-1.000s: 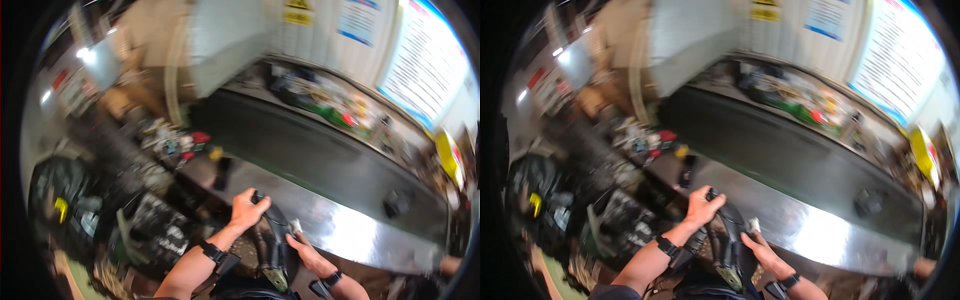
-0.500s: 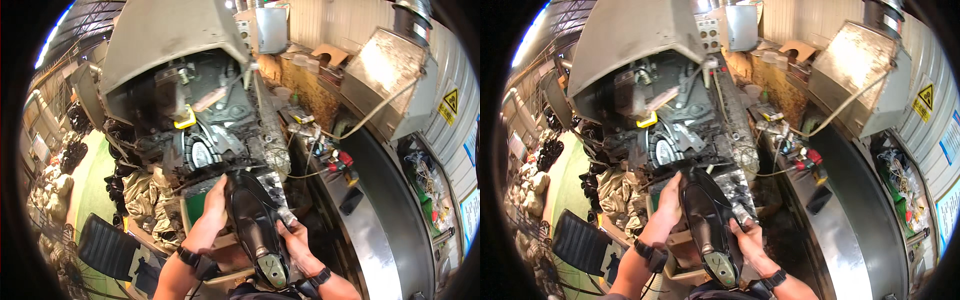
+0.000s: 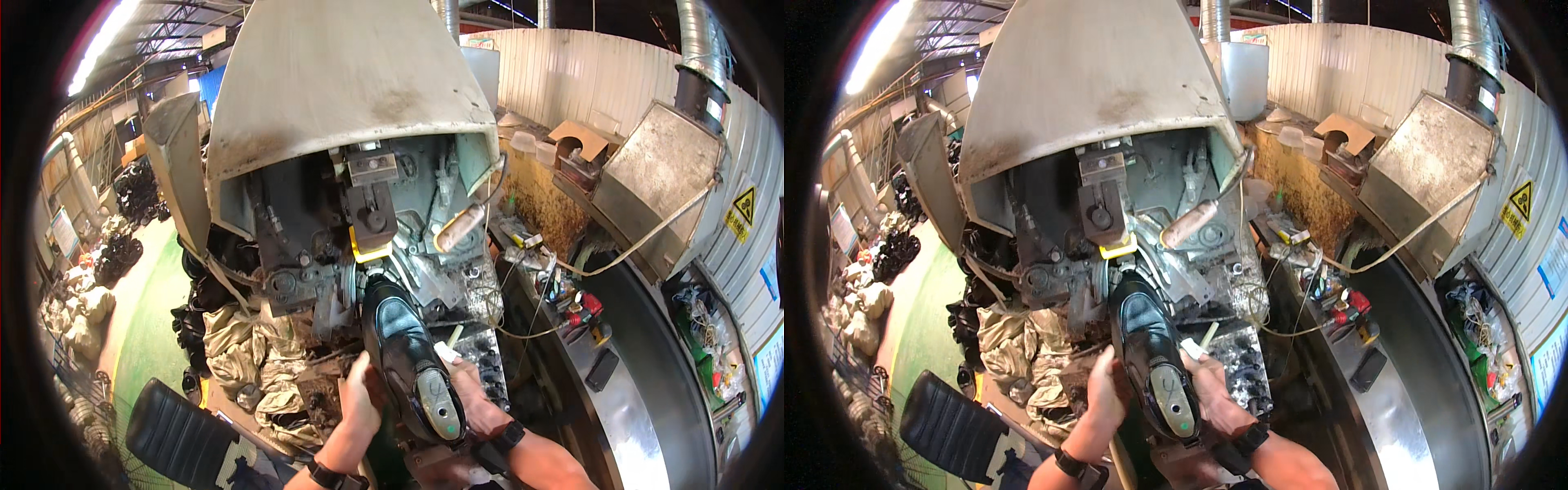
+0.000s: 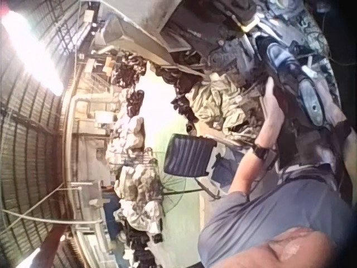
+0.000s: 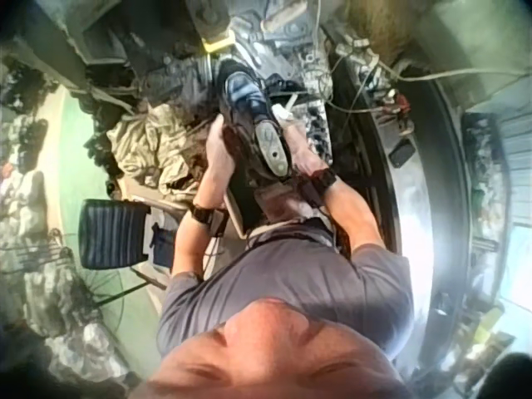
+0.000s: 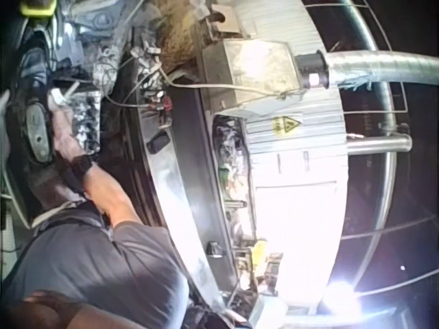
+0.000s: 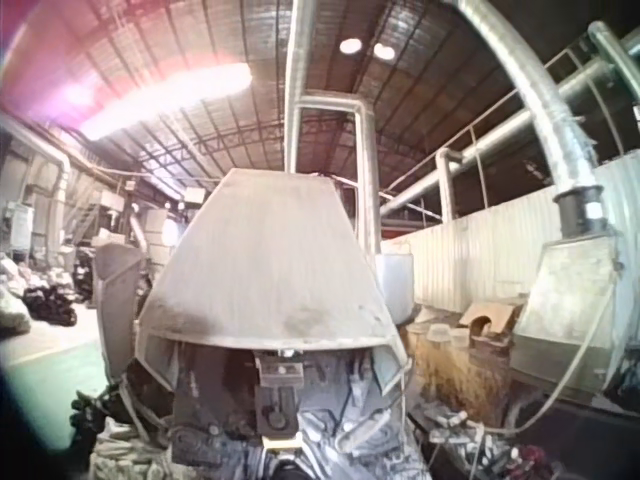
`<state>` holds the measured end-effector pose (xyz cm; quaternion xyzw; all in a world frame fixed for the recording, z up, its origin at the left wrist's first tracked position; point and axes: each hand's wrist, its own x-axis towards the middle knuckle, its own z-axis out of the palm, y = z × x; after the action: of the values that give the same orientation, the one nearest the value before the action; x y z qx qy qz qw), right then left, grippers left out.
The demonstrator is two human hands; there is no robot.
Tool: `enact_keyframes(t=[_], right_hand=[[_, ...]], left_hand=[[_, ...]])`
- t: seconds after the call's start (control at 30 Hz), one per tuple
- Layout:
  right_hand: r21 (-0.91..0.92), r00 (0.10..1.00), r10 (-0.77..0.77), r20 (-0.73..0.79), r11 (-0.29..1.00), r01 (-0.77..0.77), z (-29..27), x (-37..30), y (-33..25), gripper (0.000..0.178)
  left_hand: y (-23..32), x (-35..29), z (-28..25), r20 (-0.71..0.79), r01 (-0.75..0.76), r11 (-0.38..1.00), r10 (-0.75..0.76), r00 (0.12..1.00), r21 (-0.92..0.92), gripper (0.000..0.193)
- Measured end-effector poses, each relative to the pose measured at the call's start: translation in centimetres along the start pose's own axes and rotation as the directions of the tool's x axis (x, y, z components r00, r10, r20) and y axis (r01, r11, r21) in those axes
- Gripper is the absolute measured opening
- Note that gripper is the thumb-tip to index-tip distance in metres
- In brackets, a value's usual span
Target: The worker is using a lasting machine to shape and attach shoe uppers to lasts in a factory environment.
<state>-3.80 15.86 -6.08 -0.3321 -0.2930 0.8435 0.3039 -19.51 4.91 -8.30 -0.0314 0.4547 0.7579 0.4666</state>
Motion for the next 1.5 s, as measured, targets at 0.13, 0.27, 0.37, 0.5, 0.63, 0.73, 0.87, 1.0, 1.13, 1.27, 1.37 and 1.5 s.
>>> enact_keyframes(t=[0.13,0.27,0.37,0.5,0.63,0.73,0.87,1.0,1.13,1.27,1.37,1.5], right_hand=[[0.044,1.0,0.004,0.006,0.999,-0.004,0.9,2.3,-0.2,0.019],[0.016,1.0,-0.006,0.001,1.0,0.006,0.7,5.3,1.0,0.019],[-0.037,0.999,-0.037,-0.019,0.999,0.036,0.6,6.9,1.7,0.019],[0.006,0.997,-0.017,-0.072,1.0,0.018,1.0,7.2,1.4,0.017],[0.031,0.998,-0.034,-0.049,0.999,0.035,0.0,8.1,1.8,0.016],[0.048,0.999,-0.036,-0.006,0.998,0.037,-1.5,9.9,2.3,0.014],[0.063,0.997,-0.064,0.033,0.996,0.062,-2.7,11.3,3.2,0.017],[0.08,0.996,-0.078,0.035,0.994,0.075,-3.3,12.3,3.6,0.023],[0.068,0.994,-0.09,0.063,0.994,0.086,-3.4,12.8,3.9,0.024],[0.072,0.992,-0.032,0.118,0.997,0.023,-2.8,12.6,3.0,0.021],[0.1,0.994,-0.072,0.084,0.993,0.064,-1.8,12.0,3.6,0.019],[0.109,0.995,-0.043,0.091,0.993,0.033,-1.5,11.2,3.3,0.019]], left_hand=[[-0.5,1.8,0.2,-0.023,-0.008,1.0,0.009,1.0,0.018,0.026],[-1.3,5.1,-1.3,-0.008,-0.035,0.998,0.035,0.999,-0.042,0.028],[-0.8,5.6,-0.9,0.012,-0.009,0.996,0.01,1.0,-0.09,0.03],[-0.2,5.7,0.5,-0.009,0.036,0.993,-0.037,0.999,-0.116,0.03],[-0.1,5.3,1.4,-0.004,0.059,0.985,-0.061,0.998,-0.159,0.033],[-2.3,6.2,1.7,-0.166,-0.113,0.981,0.086,0.982,-0.161,0.034],[-3.7,7.5,2.4,-0.303,-0.227,0.971,0.196,0.933,-0.069,0.03],[-4.3,7.7,3.0,-0.313,-0.28,0.957,0.245,0.918,-0.072,0.027],[-5.6,9.5,1.5,-0.29,-0.358,0.932,0.328,0.899,-0.056,0.026],[-4.9,8.8,2.7,-0.29,-0.328,0.94,0.289,0.912,-0.096,0.027],[-4.6,8.8,2.7,-0.321,-0.335,0.938,0.291,0.901,-0.091,0.027],[-4.3,8.6,2.1,-0.243,-0.264,0.953,0.223,0.944,-0.151,0.03]])
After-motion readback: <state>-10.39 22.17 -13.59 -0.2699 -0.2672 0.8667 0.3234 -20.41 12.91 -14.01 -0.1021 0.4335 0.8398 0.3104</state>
